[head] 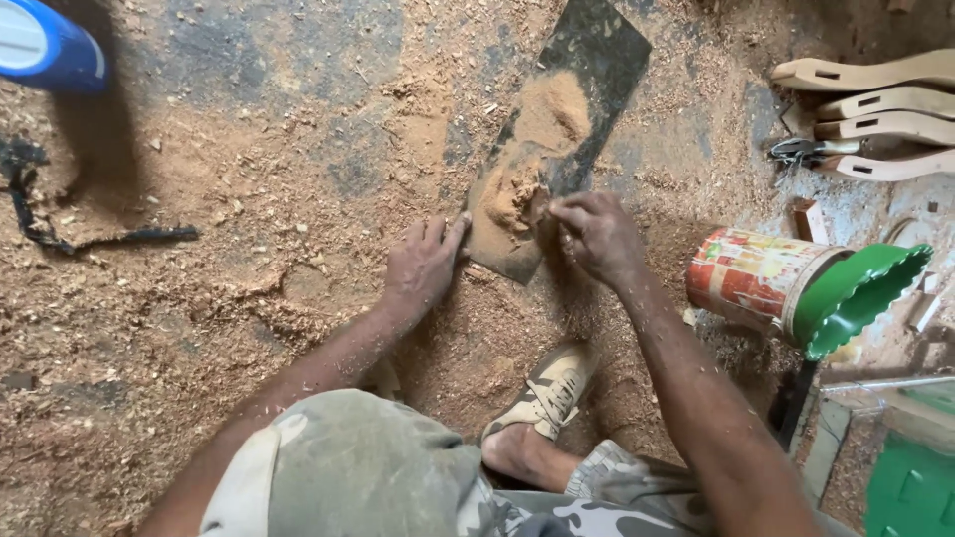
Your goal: Applying wood filler and sawdust mixture to a decorative wooden panel.
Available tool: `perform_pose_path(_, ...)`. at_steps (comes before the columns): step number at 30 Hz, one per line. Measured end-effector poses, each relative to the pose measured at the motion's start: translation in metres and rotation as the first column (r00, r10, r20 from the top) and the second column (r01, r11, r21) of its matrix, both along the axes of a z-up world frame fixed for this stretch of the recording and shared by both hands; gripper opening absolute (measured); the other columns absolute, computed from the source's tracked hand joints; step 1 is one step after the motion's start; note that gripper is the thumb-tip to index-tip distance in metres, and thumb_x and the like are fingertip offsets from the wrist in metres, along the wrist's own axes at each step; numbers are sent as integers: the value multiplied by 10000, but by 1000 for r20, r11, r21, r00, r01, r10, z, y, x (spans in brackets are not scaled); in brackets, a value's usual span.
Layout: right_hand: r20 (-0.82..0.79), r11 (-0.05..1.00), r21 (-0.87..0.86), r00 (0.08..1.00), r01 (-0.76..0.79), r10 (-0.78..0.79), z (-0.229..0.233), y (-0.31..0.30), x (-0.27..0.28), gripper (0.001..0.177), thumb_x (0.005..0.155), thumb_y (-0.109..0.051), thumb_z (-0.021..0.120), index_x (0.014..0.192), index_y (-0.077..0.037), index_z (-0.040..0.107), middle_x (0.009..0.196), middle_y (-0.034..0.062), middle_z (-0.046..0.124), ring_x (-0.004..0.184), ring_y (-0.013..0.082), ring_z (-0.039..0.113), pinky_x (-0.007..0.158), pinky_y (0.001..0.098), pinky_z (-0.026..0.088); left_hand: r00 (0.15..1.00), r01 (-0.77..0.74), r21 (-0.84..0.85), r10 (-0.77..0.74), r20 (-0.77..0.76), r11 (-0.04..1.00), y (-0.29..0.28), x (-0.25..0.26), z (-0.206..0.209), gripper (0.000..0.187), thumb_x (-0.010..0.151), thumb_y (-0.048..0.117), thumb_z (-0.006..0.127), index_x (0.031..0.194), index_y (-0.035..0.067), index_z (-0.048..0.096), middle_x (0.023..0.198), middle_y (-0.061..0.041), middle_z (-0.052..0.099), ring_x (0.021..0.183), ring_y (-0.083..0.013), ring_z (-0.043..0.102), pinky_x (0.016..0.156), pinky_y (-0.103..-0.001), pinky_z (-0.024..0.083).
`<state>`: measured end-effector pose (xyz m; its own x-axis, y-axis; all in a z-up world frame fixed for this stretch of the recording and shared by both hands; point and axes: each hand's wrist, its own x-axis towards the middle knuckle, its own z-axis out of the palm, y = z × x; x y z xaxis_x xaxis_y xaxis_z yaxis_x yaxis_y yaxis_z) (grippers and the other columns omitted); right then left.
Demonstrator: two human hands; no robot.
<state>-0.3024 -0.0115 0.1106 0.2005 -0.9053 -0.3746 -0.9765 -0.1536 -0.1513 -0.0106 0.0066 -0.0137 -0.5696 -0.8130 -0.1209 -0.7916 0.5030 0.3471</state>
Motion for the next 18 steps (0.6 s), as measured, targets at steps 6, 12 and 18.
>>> perform_pose_path(6, -109, 996, -44, 991, -80, 75, -24, -76, 9, 423, 921, 64, 677, 1201, -226, 805, 1255, -14, 760, 1065, 195, 605, 944, 382, 510, 999, 33, 4, -33, 31, 999, -20, 0, 6, 422, 1088, 244, 486, 1506, 281, 533, 974, -36, 585, 792, -142, 529, 505, -235, 488)
perform_pose_path(12, -111, 981, 66, 976, -183, 190, -44, -102, 38, 249, 937, -102, 775, 1166, -198, 793, 1151, -1, 773, 1009, 191, 653, 966, 386, 515, 999, 9, 77, -12, 39, 997, -20, -1, 11, 449, 1061, 258, 521, 1508, 303, 520, 1089, -74, 601, 852, -174, 547, 518, -253, 506)
perform_pose_path(18, 13, 907, 32, 908, -420, 420, -11, -73, 70, 506, 696, -131, 868, 1179, -256, 789, 1271, -10, 715, 1218, 267, 589, 1050, 488, 432, 999, 16, 91, -20, 48, 996, -25, 1, 18, 468, 1026, 272, 535, 1494, 269, 524, 1138, -88, 592, 850, -171, 550, 529, -268, 531)
